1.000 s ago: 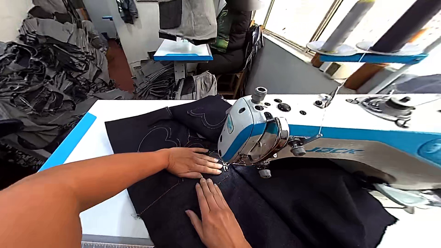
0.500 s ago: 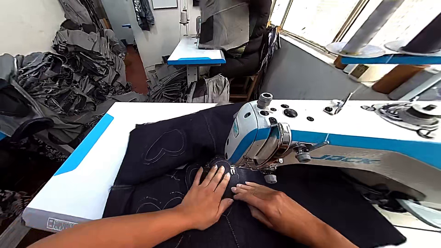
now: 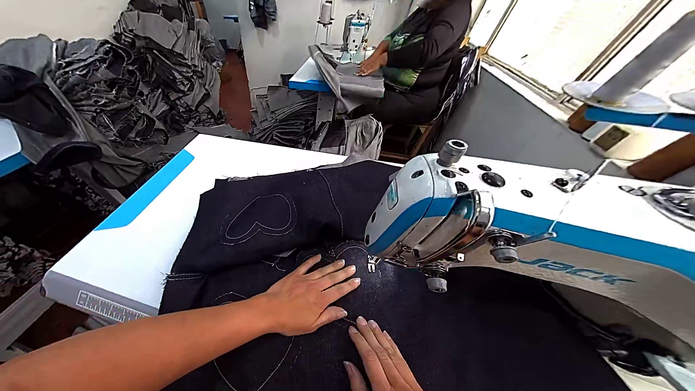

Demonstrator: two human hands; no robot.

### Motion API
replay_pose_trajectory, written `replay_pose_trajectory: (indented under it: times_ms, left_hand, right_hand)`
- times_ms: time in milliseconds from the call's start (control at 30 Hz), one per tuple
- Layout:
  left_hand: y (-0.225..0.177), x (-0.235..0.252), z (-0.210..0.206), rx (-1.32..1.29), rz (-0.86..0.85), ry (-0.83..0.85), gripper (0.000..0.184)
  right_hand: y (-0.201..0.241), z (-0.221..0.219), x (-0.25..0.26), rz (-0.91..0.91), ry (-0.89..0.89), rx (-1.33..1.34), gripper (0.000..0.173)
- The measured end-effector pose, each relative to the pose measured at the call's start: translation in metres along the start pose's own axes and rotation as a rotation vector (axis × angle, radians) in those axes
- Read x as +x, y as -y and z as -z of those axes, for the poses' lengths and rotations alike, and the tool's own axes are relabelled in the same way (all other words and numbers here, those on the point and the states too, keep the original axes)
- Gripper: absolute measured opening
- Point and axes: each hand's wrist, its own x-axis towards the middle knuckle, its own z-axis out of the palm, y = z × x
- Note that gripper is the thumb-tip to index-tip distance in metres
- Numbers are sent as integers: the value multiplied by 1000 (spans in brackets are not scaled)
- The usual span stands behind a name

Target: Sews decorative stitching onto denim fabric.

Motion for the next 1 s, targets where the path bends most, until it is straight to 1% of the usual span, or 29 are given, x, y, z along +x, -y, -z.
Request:
replay_pose_trajectory:
  times_ms: [67, 167, 300, 400, 533, 700, 900, 1000]
  left_hand:
    - [-3, 4, 2, 7, 38, -5, 59]
    - [-6, 16, 1, 23, 100, -37, 60]
    - [-6, 32, 2, 17, 174, -84, 61]
    - [-4, 41, 5, 15, 221, -94, 61]
    - [-3, 45, 7, 20, 243, -88, 63]
    - [0, 47, 8, 12, 247, -88, 63]
    - [2, 55, 10, 22, 284, -115, 65]
    - [2, 57, 13, 16, 302, -95, 65]
  right_hand:
    - [-6, 6, 7, -12, 12, 24, 38]
    - [-27, 11, 21, 5, -1, 51, 34]
    - [-55, 11, 37, 50, -20, 48, 35]
    - [-67, 8, 45, 72, -48, 42, 35]
    - [-69, 9, 44, 70, -54, 38, 34]
    - [-63, 15, 38, 23, -31, 58, 30]
    - [-68, 11, 45, -28, -84, 50, 31]
    - [-67, 11, 46, -44, -96, 46, 32]
